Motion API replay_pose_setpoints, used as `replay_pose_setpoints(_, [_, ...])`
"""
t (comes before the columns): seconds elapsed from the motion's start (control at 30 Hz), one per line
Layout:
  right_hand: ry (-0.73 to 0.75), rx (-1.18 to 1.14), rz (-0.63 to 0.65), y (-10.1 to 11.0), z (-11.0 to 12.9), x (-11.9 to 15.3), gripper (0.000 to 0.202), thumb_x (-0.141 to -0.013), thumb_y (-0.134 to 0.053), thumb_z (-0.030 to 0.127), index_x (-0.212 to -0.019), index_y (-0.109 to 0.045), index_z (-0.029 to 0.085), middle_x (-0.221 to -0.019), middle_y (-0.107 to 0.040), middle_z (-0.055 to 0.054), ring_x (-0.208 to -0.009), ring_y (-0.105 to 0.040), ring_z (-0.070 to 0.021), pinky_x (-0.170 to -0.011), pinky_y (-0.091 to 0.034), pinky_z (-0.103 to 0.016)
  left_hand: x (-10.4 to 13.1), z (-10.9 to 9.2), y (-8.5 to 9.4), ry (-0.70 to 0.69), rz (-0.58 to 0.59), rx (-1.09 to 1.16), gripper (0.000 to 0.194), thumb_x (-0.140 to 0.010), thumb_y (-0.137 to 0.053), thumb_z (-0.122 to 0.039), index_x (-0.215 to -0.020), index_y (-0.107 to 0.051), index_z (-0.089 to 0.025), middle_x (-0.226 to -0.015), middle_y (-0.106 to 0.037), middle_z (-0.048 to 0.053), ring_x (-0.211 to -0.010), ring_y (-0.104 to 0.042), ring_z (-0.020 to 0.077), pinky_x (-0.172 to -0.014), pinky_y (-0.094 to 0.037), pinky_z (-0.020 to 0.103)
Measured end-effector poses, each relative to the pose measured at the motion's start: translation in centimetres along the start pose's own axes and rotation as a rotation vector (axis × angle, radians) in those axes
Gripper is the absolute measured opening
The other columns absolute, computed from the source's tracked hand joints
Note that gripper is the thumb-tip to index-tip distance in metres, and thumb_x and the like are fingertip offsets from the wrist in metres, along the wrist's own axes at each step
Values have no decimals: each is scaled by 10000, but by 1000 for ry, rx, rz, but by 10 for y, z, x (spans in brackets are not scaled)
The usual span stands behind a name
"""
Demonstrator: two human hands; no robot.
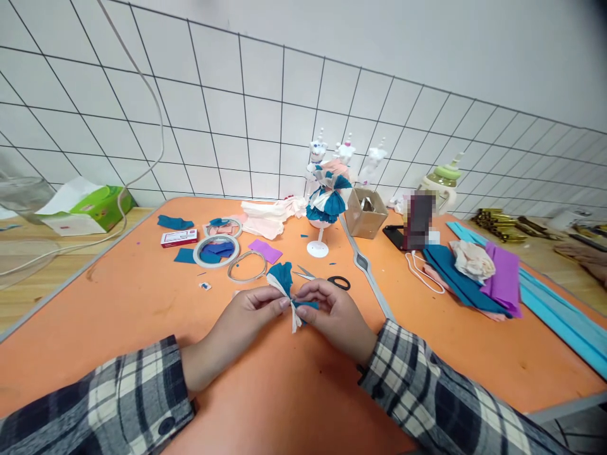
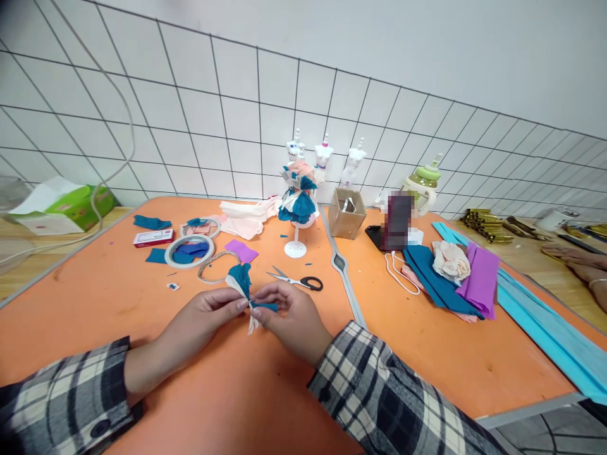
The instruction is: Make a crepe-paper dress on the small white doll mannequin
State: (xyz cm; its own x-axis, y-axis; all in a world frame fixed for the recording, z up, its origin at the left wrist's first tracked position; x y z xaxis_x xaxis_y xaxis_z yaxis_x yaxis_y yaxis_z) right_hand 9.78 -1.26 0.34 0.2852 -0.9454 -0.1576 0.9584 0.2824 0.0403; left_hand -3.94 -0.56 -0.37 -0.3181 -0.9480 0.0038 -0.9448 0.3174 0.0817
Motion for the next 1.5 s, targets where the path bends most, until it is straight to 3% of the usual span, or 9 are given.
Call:
replay_pose_setpoints(0.33, [-20, 112, -100, 7, -6, -2, 189, -724, -686, 267, -877, -594, 205, -809, -642, -12, -747, -617, -156, -648, -503, -282, 1, -9, -16, -18, 134, 132, 263, -820, -706, -428, -933, -714, -190, -885, -711, 42, -864, -634, 219, -819, -480, 307])
replay_pose_setpoints(0.53, [22, 258, -106, 8, 2, 1, 206, -742, -702, 289, -897, -610, 191, -820, -603, -7, -666, -518, -119, -585, -427, -246, -1, 3, -2, 63, -13, 50, 302, -750, -763, -466, -785, -690, -175, -772, -702, 23, -767, -617, 191, -767, -477, 291])
replay_pose_setpoints(0.6, [46, 259, -73, 9, 6, 0, 367, -746, -723, 334, -1072, -628, 193, -845, -578, -3, -669, -490, -114, -586, -412, -239, 0, 5, -10, 78, 81, 74, 336, -751, -753, -492, -801, -669, -170, -763, -697, 22, -744, -619, 186, -737, -485, 289])
replay_pose_setpoints(0.7, [-16, 126, 165, -4, 4, 1, 599, -732, -764, 402, -1264, -577, 202, -890, -588, -3, -731, -528, -123, -651, -439, -244, 7, 8, -33, 135, 345, 60, 377, -746, -747, -516, -813, -653, -157, -733, -693, 29, -668, -617, 172, -650, -490, 270])
replay_pose_setpoints(0.8, [-75, 146, 388, -18, 2, 6, 632, -665, -837, 369, -1231, -611, 199, -910, -631, 2, -755, -555, -123, -702, -448, -245, 16, 11, -46, 166, 551, -72, 361, -786, -708, -502, -764, -667, -144, -660, -649, 16, -569, -571, 136, -555, -451, 231])
replay_pose_setpoints(0.9, [-81, 124, 470, -24, -2, 10, 534, -651, -853, 349, -1120, -658, 185, -865, -657, 7, -730, -581, -122, -692, -460, -241, 19, 7, -46, 93, 627, -186, 317, -816, -677, -457, -746, -696, -148, -684, -617, 12, -618, -560, 136, -585, -449, 226])
replay_pose_setpoints(1.03, [-8, 27, 479, -22, -4, 11, 308, -699, -822, 364, -901, -697, 168, -871, -686, -19, -790, -626, -132, -734, -489, -243, 16, 9, -39, 115, 617, -175, 287, -797, -677, -447, -815, -725, -164, -821, -621, 35, -713, -569, 159, -626, -469, 244])
replay_pose_setpoints(1.37, [-4, 72, 374, -10, 0, 5, 306, -725, -797, 421, -852, -728, 151, -716, -671, -8, -588, -556, -92, -574, -452, -208, 17, 2, -38, 141, 628, -139, 260, -786, -662, -417, -829, -743, -174, -705, -602, 13, -604, -520, 129, -557, -442, 223])
replay_pose_setpoints(1.5, [78, 178, 310, -2, 9, 3, 287, -754, -774, 430, -848, -736, 161, -741, -694, -20, -634, -574, -107, -598, -446, -212, 14, -4, -25, 142, 509, -7, 325, -785, -665, -437, -1004, -769, -220, -924, -730, 55, -845, -638, 222, -729, -499, 284])
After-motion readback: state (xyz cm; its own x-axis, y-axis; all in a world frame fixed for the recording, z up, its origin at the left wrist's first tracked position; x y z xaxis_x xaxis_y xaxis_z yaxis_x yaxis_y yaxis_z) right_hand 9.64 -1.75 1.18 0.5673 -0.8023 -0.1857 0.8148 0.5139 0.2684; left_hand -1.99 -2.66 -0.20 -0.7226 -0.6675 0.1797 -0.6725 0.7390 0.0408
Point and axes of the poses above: each hand's wrist, its own x-axis away from the middle knuckle, its own y-axis out of the back of the hand, z = x × y, the point moved 9 cm from there along -x, towards the middle knuckle
